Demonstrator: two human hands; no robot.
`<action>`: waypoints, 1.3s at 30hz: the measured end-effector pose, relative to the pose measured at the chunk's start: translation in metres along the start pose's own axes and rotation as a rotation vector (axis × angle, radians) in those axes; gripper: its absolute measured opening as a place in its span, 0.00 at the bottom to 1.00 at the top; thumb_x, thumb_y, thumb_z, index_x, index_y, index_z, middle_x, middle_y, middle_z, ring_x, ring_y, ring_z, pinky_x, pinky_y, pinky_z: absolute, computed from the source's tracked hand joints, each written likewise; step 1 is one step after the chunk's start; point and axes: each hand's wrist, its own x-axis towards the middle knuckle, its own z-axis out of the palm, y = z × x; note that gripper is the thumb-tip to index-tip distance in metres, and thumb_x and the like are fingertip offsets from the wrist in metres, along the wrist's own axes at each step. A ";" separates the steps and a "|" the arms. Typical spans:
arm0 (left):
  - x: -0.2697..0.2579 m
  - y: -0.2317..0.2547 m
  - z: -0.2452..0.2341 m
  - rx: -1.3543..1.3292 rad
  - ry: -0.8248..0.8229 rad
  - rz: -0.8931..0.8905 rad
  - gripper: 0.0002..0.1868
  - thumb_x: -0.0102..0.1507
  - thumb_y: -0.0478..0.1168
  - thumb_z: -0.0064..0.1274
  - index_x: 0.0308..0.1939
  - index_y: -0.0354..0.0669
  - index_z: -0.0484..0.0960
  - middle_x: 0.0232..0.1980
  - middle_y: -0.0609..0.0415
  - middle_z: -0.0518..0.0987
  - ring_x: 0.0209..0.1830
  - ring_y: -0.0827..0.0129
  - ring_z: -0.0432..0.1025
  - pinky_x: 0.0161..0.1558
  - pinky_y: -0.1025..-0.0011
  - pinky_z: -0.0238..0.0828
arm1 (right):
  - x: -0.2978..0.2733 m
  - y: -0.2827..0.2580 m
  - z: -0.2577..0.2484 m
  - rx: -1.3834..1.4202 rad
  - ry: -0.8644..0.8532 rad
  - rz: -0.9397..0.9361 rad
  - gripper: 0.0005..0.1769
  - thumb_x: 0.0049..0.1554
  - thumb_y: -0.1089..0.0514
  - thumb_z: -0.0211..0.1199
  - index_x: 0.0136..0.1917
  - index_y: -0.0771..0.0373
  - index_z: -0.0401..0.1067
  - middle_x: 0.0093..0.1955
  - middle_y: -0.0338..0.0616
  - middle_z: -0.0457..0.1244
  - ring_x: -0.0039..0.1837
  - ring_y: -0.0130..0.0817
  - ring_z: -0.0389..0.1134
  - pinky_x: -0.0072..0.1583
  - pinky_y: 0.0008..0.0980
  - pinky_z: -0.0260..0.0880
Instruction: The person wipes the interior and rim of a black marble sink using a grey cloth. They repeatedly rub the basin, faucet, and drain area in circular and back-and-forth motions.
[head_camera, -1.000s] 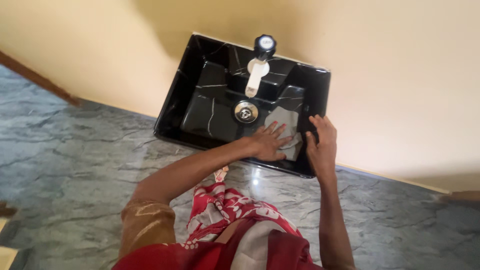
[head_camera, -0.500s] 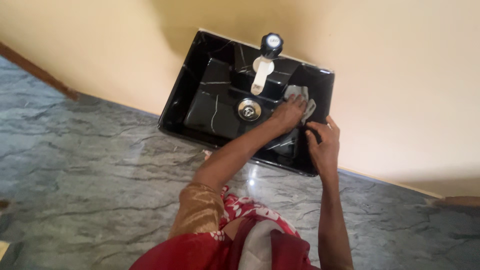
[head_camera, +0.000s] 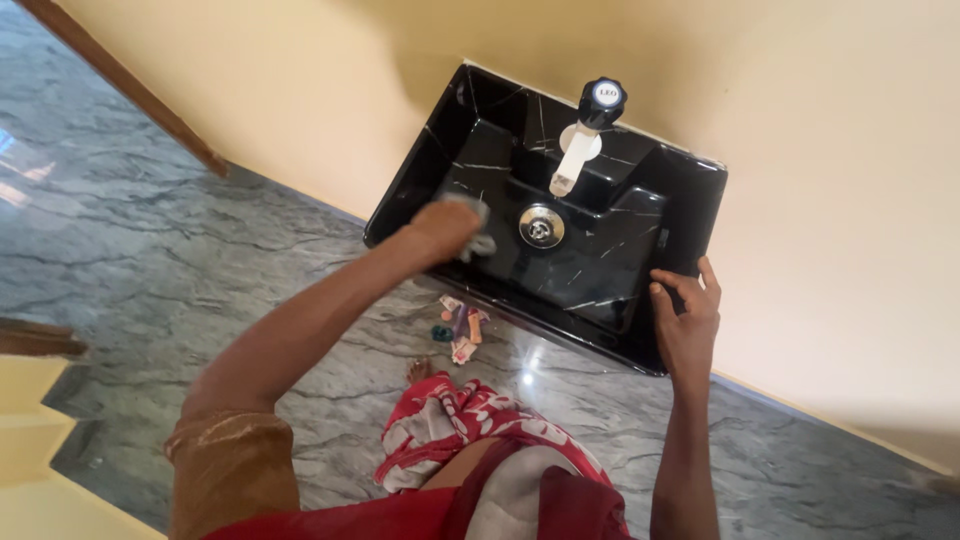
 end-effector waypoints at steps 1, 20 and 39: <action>0.005 -0.017 -0.001 0.031 0.021 -0.005 0.11 0.57 0.33 0.58 0.43 0.34 0.83 0.44 0.39 0.83 0.47 0.46 0.80 0.45 0.55 0.78 | 0.000 0.000 0.000 -0.008 0.010 0.002 0.10 0.60 0.61 0.66 0.55 0.62 0.80 0.63 0.52 0.67 0.82 0.50 0.52 0.71 0.46 0.59; 0.110 -0.068 0.041 0.024 0.404 0.005 0.10 0.58 0.32 0.57 0.43 0.32 0.83 0.42 0.38 0.83 0.44 0.47 0.80 0.43 0.56 0.79 | 0.003 -0.006 0.002 -0.135 0.020 0.022 0.08 0.61 0.63 0.66 0.54 0.63 0.79 0.63 0.57 0.69 0.81 0.51 0.56 0.69 0.47 0.65; -0.165 -0.017 -0.096 -0.835 0.272 -0.713 0.20 0.68 0.43 0.48 0.64 0.59 0.80 0.37 0.44 0.85 0.21 0.50 0.70 0.30 0.53 0.69 | -0.008 0.000 0.001 -0.133 -0.015 0.003 0.08 0.64 0.58 0.66 0.55 0.58 0.81 0.72 0.61 0.63 0.82 0.54 0.55 0.71 0.48 0.62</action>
